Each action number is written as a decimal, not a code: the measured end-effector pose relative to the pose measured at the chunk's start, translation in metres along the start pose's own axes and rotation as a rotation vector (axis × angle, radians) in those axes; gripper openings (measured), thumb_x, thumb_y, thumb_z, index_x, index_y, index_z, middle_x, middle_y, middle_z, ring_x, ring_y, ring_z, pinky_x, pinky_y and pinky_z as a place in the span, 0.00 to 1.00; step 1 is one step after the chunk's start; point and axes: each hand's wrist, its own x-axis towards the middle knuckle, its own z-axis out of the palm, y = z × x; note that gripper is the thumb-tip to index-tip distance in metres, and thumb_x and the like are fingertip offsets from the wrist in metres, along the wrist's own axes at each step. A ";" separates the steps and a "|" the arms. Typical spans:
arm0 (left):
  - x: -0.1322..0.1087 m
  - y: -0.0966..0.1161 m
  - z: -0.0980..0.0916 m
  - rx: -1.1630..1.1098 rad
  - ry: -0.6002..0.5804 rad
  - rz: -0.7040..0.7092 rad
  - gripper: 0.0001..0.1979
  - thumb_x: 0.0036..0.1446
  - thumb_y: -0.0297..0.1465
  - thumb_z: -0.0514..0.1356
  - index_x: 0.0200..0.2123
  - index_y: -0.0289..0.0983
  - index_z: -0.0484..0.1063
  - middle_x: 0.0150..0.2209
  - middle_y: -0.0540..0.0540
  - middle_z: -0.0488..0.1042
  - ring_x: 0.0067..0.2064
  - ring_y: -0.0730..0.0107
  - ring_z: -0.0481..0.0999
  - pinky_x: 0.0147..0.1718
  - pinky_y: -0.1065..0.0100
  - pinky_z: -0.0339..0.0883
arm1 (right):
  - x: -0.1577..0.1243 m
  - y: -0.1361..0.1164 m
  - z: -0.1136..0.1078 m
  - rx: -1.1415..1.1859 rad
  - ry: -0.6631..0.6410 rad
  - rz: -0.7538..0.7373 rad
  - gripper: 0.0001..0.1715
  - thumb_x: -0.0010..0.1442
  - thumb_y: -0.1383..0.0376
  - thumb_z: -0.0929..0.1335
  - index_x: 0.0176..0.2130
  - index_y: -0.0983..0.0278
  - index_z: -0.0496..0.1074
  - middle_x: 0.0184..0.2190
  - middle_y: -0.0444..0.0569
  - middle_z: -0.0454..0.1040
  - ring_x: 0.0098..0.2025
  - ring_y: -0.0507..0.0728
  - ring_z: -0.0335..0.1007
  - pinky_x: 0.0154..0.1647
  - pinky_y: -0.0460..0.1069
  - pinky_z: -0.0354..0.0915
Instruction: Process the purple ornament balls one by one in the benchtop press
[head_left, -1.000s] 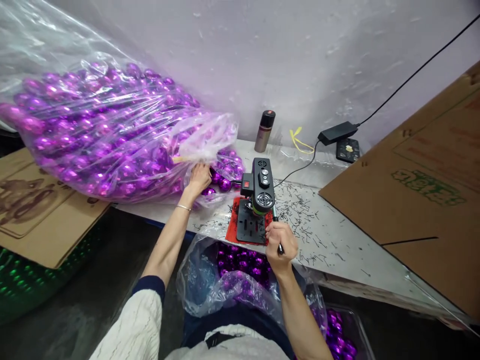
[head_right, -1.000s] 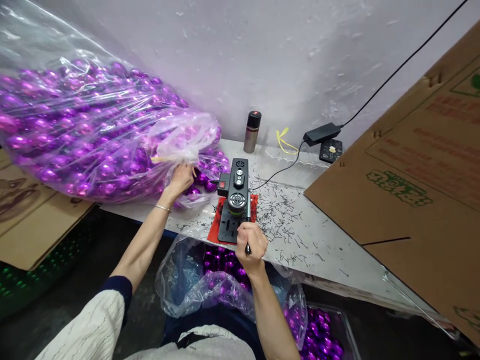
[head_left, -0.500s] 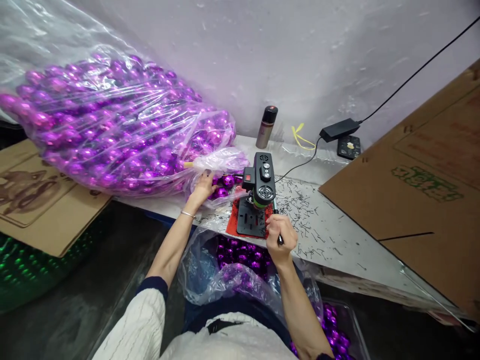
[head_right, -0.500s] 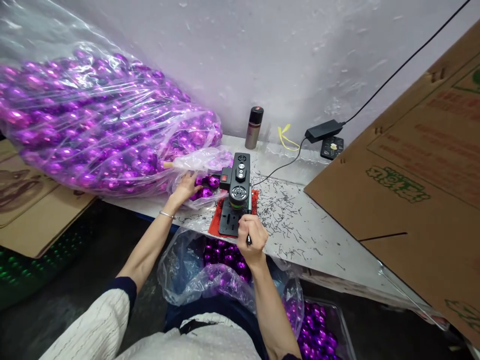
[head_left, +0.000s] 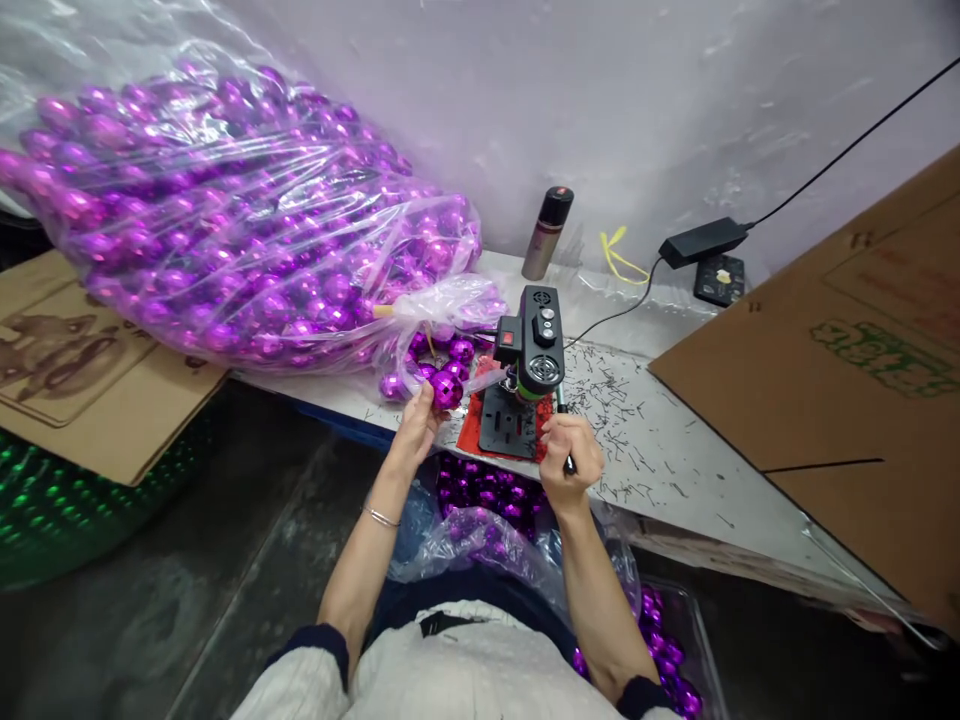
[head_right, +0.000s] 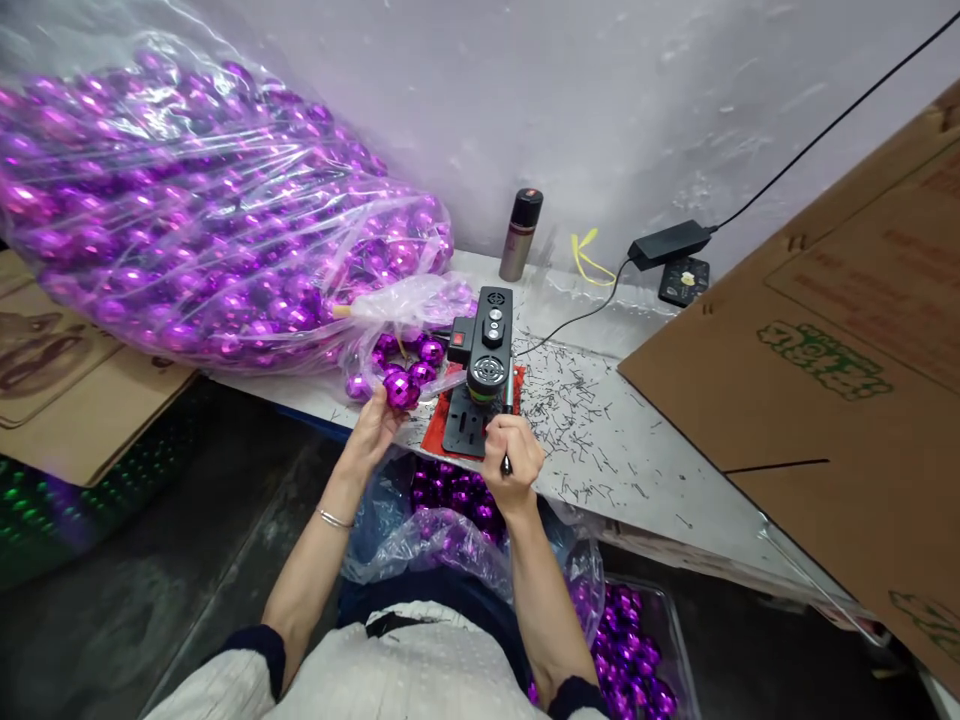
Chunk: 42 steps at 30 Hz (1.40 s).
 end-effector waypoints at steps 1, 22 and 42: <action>-0.007 -0.006 0.002 -0.080 -0.012 -0.063 0.26 0.55 0.51 0.69 0.44 0.34 0.78 0.38 0.42 0.83 0.36 0.65 0.82 0.33 0.70 0.76 | 0.001 0.000 0.000 -0.003 0.000 -0.004 0.15 0.65 0.75 0.63 0.28 0.60 0.66 0.24 0.42 0.71 0.28 0.51 0.70 0.30 0.48 0.65; -0.011 -0.079 0.041 0.624 0.036 0.297 0.31 0.51 0.44 0.73 0.56 0.40 0.75 0.52 0.40 0.79 0.57 0.54 0.76 0.61 0.54 0.65 | 0.012 -0.002 -0.004 -0.037 -0.026 -0.045 0.15 0.66 0.74 0.62 0.28 0.60 0.65 0.24 0.42 0.72 0.28 0.51 0.70 0.29 0.48 0.64; 0.006 -0.086 0.052 0.707 -0.253 0.498 0.31 0.50 0.40 0.74 0.56 0.41 0.73 0.57 0.38 0.76 0.60 0.48 0.73 0.64 0.51 0.59 | 0.008 -0.004 -0.005 -0.040 -0.024 -0.026 0.13 0.66 0.72 0.63 0.31 0.60 0.66 0.25 0.43 0.72 0.29 0.51 0.71 0.29 0.47 0.65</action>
